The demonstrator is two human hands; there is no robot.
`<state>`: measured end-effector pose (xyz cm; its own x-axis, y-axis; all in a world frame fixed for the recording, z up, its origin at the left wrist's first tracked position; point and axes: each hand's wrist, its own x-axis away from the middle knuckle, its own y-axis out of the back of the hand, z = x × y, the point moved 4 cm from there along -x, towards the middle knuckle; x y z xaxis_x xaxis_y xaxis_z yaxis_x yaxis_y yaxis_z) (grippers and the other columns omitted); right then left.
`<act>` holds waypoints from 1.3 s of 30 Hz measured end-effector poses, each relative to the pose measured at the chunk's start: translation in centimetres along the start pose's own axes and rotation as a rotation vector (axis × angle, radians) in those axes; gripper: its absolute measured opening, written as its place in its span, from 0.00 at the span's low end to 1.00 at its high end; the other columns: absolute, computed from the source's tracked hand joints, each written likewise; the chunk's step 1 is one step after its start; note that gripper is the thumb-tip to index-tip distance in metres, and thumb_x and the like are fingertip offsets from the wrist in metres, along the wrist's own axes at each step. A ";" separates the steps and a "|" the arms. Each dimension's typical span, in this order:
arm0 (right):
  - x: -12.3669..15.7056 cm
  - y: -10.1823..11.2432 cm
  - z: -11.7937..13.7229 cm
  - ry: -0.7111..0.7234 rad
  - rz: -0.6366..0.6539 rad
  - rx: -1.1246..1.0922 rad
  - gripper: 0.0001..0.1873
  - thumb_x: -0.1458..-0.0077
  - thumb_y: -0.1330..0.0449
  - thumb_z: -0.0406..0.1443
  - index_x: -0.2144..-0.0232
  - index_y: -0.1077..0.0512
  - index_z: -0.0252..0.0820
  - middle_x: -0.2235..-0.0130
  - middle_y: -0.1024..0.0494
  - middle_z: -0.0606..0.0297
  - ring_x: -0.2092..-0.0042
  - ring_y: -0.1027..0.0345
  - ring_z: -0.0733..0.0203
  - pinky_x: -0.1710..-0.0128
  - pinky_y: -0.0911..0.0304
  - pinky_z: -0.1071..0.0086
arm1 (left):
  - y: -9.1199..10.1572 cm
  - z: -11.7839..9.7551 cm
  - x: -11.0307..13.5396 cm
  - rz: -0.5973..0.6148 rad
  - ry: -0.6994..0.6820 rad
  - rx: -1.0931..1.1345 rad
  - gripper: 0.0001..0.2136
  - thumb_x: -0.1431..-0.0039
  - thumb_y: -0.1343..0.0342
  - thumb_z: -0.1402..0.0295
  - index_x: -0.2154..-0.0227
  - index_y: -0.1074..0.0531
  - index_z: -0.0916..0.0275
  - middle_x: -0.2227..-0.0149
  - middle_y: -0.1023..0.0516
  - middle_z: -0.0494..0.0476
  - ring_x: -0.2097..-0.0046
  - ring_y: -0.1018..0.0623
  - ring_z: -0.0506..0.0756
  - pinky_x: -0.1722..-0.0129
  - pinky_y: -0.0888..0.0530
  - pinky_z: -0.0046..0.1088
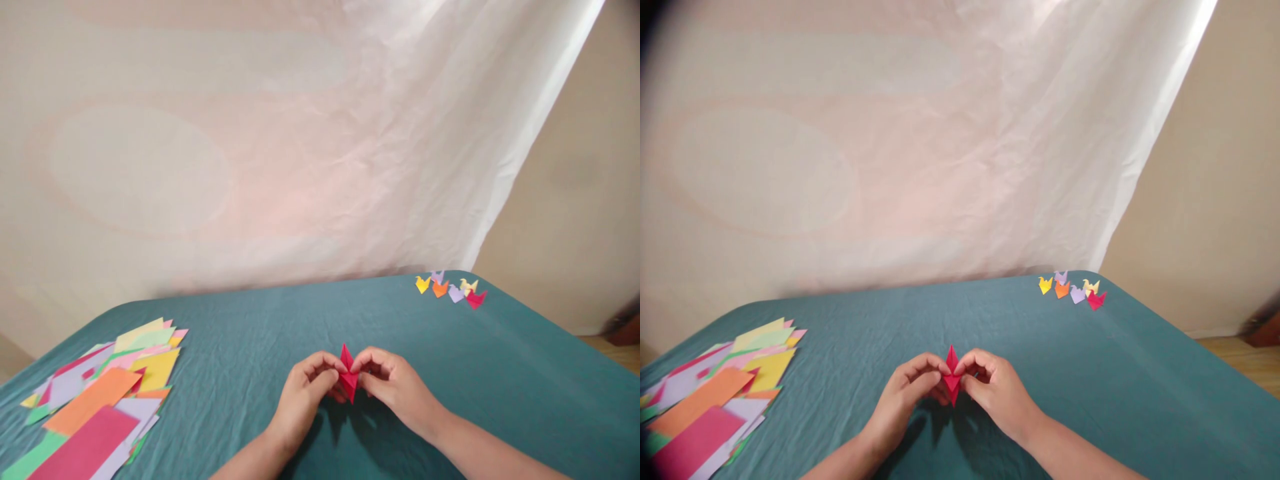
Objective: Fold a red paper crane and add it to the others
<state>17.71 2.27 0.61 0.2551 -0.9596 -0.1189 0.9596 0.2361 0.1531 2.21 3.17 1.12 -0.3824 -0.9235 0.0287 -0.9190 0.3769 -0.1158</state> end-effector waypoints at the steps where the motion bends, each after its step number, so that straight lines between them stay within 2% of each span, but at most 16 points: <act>1: 0.0 0.0 0.3 0.012 -0.002 0.023 0.04 0.47 0.43 0.31 0.70 0.28 0.41 0.71 0.26 0.68 0.69 0.35 0.65 0.68 0.40 0.73 | 0.1 0.1 0.0 -0.018 0.005 -0.015 0.06 0.46 0.44 0.68 0.71 0.29 0.66 0.76 0.24 0.56 0.74 0.25 0.52 0.70 0.28 0.28; 3: 0.1 -0.1 0.7 0.022 -0.004 0.048 0.05 0.45 0.44 0.33 0.69 0.27 0.41 0.70 0.26 0.67 0.69 0.34 0.64 0.68 0.40 0.73 | 0.2 0.3 -0.1 -0.055 0.008 -0.064 0.07 0.47 0.42 0.66 0.72 0.29 0.66 0.77 0.25 0.54 0.75 0.26 0.51 0.71 0.29 0.27; 8: 0.2 -0.2 0.6 -0.062 -0.007 -0.058 0.11 0.43 0.44 0.41 0.59 0.31 0.42 0.68 0.26 0.65 0.68 0.32 0.62 0.73 0.40 0.74 | 0.0 0.3 0.0 -0.089 -0.064 -0.163 0.04 0.48 0.42 0.71 0.70 0.31 0.63 0.75 0.26 0.50 0.73 0.26 0.50 0.71 0.30 0.24; 12: 0.1 -0.3 0.1 -0.050 0.033 0.035 0.13 0.43 0.43 0.43 0.70 0.28 0.40 0.74 0.27 0.67 0.72 0.35 0.64 0.72 0.42 0.73 | -0.1 0.4 0.2 -0.073 -0.096 -0.210 0.11 0.46 0.44 0.72 0.59 0.35 0.61 0.72 0.23 0.50 0.69 0.23 0.52 0.66 0.29 0.25; 14: 0.0 -0.2 -0.1 -0.037 0.015 0.087 0.14 0.43 0.43 0.43 0.73 0.28 0.39 0.74 0.27 0.68 0.72 0.36 0.64 0.70 0.42 0.73 | 0.0 0.6 0.2 -0.067 -0.085 -0.251 0.13 0.45 0.45 0.71 0.56 0.34 0.61 0.70 0.23 0.51 0.68 0.23 0.52 0.65 0.29 0.25; 17: 0.0 -0.1 -0.3 -0.024 -0.015 0.154 0.14 0.42 0.44 0.43 0.73 0.28 0.39 0.74 0.27 0.68 0.71 0.36 0.64 0.70 0.43 0.73 | 0.2 0.7 0.1 -0.055 -0.053 -0.357 0.06 0.44 0.46 0.68 0.66 0.28 0.64 0.72 0.22 0.54 0.70 0.24 0.52 0.68 0.30 0.25; 20: 0.1 0.0 -0.2 0.013 -0.050 0.235 0.13 0.42 0.44 0.42 0.72 0.27 0.39 0.73 0.26 0.67 0.70 0.35 0.63 0.69 0.42 0.73 | 0.3 0.6 0.0 -0.077 -0.023 -0.416 0.08 0.44 0.46 0.67 0.74 0.27 0.64 0.75 0.23 0.54 0.72 0.26 0.53 0.71 0.31 0.25; 31: 0.0 -0.3 0.2 0.047 -0.082 0.291 0.09 0.45 0.43 0.36 0.75 0.28 0.40 0.73 0.25 0.68 0.70 0.34 0.63 0.69 0.41 0.73 | 0.1 0.3 -0.1 -0.085 0.006 -0.365 0.06 0.47 0.44 0.68 0.75 0.26 0.64 0.77 0.23 0.53 0.74 0.27 0.52 0.71 0.33 0.24; 39: 0.0 -0.2 -0.3 0.017 -0.077 0.245 0.10 0.45 0.42 0.39 0.74 0.27 0.39 0.73 0.24 0.67 0.70 0.33 0.62 0.69 0.41 0.73 | 0.3 0.7 -0.2 -0.108 0.032 -0.295 0.07 0.49 0.42 0.65 0.76 0.27 0.64 0.78 0.24 0.53 0.75 0.27 0.51 0.73 0.33 0.23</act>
<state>17.58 2.30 0.26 0.1868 -0.9700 -0.1556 0.9194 0.1168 0.3756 2.06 3.42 0.42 -0.2797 -0.9584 0.0569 -0.9408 0.2855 0.1826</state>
